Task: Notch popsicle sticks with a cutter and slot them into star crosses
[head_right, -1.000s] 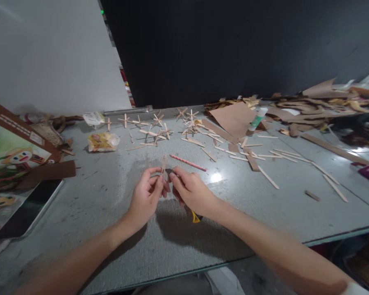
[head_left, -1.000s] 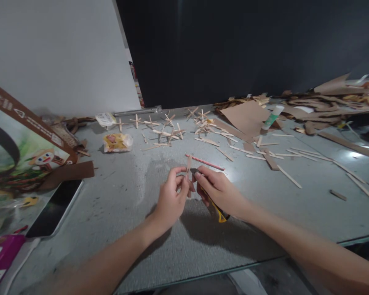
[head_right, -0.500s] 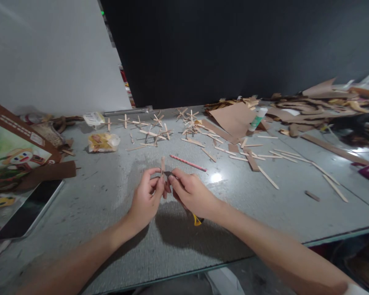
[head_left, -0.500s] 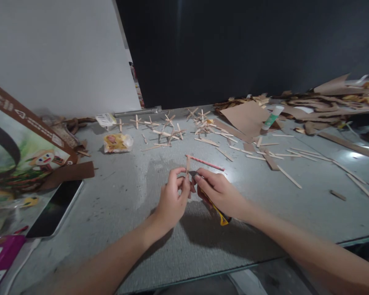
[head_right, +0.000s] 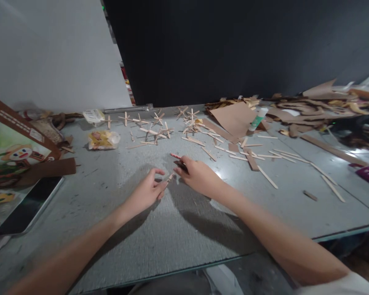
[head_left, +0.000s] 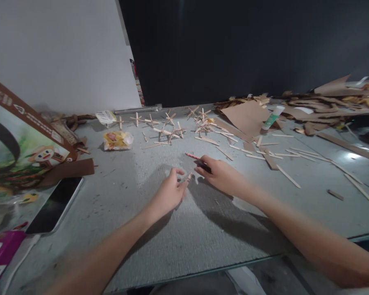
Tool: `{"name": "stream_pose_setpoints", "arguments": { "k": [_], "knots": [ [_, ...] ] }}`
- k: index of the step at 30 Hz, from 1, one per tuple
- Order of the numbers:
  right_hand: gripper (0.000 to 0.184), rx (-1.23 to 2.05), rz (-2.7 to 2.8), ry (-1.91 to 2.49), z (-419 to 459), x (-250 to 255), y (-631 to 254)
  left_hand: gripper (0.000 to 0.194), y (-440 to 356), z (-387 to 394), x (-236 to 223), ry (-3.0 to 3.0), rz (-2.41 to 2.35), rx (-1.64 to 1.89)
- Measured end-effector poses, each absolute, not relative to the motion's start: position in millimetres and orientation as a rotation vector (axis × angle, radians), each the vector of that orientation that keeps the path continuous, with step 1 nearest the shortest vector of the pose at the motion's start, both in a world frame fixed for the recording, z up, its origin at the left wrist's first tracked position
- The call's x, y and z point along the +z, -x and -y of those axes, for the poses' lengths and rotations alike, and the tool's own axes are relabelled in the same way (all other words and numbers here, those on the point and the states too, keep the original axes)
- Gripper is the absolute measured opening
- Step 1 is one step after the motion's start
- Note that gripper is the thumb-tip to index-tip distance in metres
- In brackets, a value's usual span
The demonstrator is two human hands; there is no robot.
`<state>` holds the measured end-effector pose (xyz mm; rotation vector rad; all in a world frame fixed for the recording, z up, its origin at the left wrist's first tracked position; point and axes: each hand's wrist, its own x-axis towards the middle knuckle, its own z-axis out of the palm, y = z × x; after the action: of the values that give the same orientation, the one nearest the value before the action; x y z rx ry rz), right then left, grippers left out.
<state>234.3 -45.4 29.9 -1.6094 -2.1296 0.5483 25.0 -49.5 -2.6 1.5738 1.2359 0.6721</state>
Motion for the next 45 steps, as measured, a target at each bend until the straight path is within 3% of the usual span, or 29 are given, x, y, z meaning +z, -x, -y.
{"name": "stream_pose_setpoints", "arguments": {
  "k": [7, 12, 15, 19, 27, 32, 45],
  "knots": [
    [0.031, 0.521, 2.48, 1.668, 14, 19, -226, 0.02, -21, 52, -3, -1.698, -1.307, 0.609],
    [0.03, 0.466, 2.627, 1.613, 10, 27, -226, 0.02, -13, 44, 1, -1.944, -1.328, 0.767],
    [0.029, 0.48, 2.65, 1.535, 13, 38, -236, 0.036, -5, 33, 5, -2.147, -1.16, 0.811],
    [0.025, 0.47, 2.777, 1.442, 16, 50, -253, 0.061, 4, 22, 4, -2.221, -1.043, 0.608],
    [0.028, 0.13, 3.048, 1.318, 25, 60, -256, 0.039, 1, 22, -7, -2.32, -1.009, 0.519],
    [0.034, -0.072, 3.183, 1.343, 28, 66, -240, 0.046, -3, 24, -6, -2.398, -1.116, 0.439],
    [0.037, -0.088, 3.263, 1.336, 19, 58, -228, 0.062, -6, 26, -5, -2.457, -1.208, 0.38]
  ]
}}
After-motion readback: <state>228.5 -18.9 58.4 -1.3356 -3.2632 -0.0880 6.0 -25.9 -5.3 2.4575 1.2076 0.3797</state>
